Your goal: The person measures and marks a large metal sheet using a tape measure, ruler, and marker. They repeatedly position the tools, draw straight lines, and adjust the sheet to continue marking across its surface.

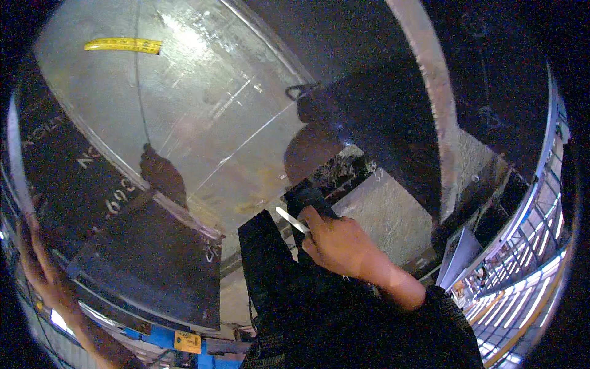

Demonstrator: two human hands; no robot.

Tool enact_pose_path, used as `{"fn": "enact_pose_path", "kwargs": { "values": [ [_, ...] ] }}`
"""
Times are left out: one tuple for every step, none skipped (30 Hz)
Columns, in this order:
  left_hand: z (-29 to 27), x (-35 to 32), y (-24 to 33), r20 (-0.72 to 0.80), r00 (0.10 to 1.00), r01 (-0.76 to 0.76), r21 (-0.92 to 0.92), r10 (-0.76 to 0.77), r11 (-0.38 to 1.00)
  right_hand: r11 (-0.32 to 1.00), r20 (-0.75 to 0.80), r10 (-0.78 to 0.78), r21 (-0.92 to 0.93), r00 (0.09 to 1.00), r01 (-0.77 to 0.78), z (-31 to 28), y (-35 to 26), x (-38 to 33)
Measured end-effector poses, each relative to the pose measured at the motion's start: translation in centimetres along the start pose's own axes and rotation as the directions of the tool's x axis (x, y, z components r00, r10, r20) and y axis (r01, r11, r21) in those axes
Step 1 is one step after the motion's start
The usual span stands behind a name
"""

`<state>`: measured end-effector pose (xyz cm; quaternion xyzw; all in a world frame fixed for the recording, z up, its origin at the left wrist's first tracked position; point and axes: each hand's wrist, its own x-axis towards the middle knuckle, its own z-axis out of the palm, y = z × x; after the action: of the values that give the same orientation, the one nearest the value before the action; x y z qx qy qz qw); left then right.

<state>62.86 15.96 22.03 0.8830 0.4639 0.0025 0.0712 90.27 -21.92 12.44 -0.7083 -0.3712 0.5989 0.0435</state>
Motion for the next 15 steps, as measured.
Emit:
{"fn": "enact_pose_path", "kwargs": {
  "values": [
    [0.7,-0.8,1.2,0.000,0.995,0.102,-0.131,-0.103,0.986,1.000,-0.027,-0.004,-0.012,1.000,0.004,0.0,-0.2,0.1],
    [1.3,-1.3,2.5,0.013,0.979,0.198,-0.260,-0.202,0.945,1.000,-0.053,-0.010,-0.025,0.999,0.009,0.1,-0.3,0.2],
    [1.4,-1.8,2.5,0.014,0.979,0.201,-0.271,-0.205,0.941,0.999,-0.068,-0.021,-0.038,0.997,0.018,0.2,-0.3,0.3],
    [1.4,-2.3,2.5,0.014,0.978,0.206,-0.285,-0.210,0.936,0.998,-0.082,-0.031,-0.056,0.996,0.026,0.2,-0.3,0.4],
    [1.1,-2.5,2.4,0.014,0.976,0.210,-0.300,-0.216,0.931,0.997,-0.096,-0.041,-0.074,0.995,0.034,0.2,-0.3,0.5],
    [0.7,-2.9,5.2,-0.061,0.956,0.247,-0.367,-0.288,0.897,0.992,-0.075,0.005,-0.123,0.997,-0.015,0.0,-0.4,0.6],
    [-0.9,-3.3,6.7,0.009,0.945,0.299,-0.428,-0.327,0.853,0.984,-0.059,0.050,-0.170,0.997,-0.059,-0.4,-0.5,0.8],
    [-2.5,-4.3,8.0,0.012,0.921,0.344,-0.489,-0.389,0.801,0.972,-0.041,0.088,-0.215,0.995,-0.094,-0.5,-0.7,0.9],
    [-3.8,-5.1,9.4,0.021,0.894,0.382,-0.557,-0.448,0.737,0.966,-0.041,0.085,-0.243,0.996,-0.092,-0.4,-0.3,1.0],
    [-4.3,-6.3,10.6,-0.030,0.847,0.392,-0.639,-0.531,0.662,0.958,-0.045,0.080,-0.272,0.996,-0.090,-0.2,0.8,1.1],
    [-5.4,-7.5,11.0,-0.014,0.843,0.406,-0.638,-0.538,0.654,0.949,-0.045,0.078,-0.301,0.996,-0.088,-0.1,1.9,1.2],
    [-6.2,-9.1,10.8,-0.011,0.861,0.389,-0.630,-0.509,0.672,0.944,-0.047,0.090,-0.314,0.995,-0.100,0.1,2.7,1.2],
    [-7.2,-10.8,10.5,-0.011,0.876,0.371,-0.622,-0.482,0.690,0.938,-0.054,0.096,-0.329,0.994,-0.109,0.4,3.2,1.3],
    [-7.9,-11.8,11.0,-0.020,0.856,0.375,-0.666,-0.517,0.646,0.935,-0.066,0.103,-0.334,0.992,-0.120,0.5,4.2,1.5],
    [-8.5,-12.7,11.3,-0.018,0.861,0.375,-0.655,-0.509,0.656,0.922,-0.040,0.126,-0.364,0.991,-0.132,0.4,5.6,0.7]
  ]
}}
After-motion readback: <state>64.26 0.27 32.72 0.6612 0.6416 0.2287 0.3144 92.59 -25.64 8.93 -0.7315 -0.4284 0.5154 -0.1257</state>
